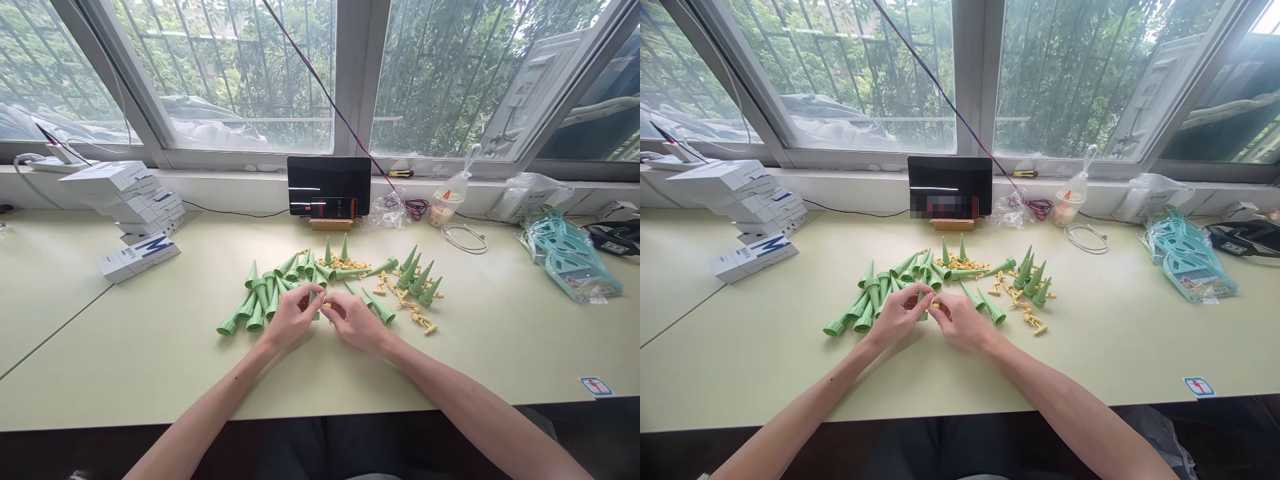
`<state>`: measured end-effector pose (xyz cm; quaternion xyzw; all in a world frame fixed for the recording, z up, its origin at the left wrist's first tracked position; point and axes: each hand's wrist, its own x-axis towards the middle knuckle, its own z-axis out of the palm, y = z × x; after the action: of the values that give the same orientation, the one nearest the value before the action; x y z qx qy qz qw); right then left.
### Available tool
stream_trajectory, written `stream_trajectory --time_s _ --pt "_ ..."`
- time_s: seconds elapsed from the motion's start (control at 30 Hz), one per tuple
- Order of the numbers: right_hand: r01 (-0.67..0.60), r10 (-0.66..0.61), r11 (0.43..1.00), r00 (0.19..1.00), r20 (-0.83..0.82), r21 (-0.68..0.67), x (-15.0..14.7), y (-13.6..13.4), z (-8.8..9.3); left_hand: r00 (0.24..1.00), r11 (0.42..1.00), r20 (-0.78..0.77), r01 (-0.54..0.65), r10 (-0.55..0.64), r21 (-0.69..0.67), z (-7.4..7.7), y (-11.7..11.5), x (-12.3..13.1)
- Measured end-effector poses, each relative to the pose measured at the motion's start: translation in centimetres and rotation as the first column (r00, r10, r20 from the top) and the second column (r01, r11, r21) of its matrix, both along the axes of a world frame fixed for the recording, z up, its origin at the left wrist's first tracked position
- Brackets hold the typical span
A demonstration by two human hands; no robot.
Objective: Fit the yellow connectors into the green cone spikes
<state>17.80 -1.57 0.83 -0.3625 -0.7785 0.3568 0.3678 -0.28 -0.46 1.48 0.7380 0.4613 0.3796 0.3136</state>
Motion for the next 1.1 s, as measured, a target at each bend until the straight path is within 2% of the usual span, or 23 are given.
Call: stream_trajectory --time_s 0.6,1.1 --pt "0.032 -0.034 0.998 0.998 0.051 0.046 -0.09 0.11 -0.11 0.999 0.999 0.040 0.030 -0.029 -0.022 -0.06 0.05 0.06" --pt "0.043 -0.043 0.999 0.999 0.014 0.033 -0.07 0.07 0.15 0.998 0.999 0.048 0.035 -0.033 -0.037 0.21 -0.03 0.11"
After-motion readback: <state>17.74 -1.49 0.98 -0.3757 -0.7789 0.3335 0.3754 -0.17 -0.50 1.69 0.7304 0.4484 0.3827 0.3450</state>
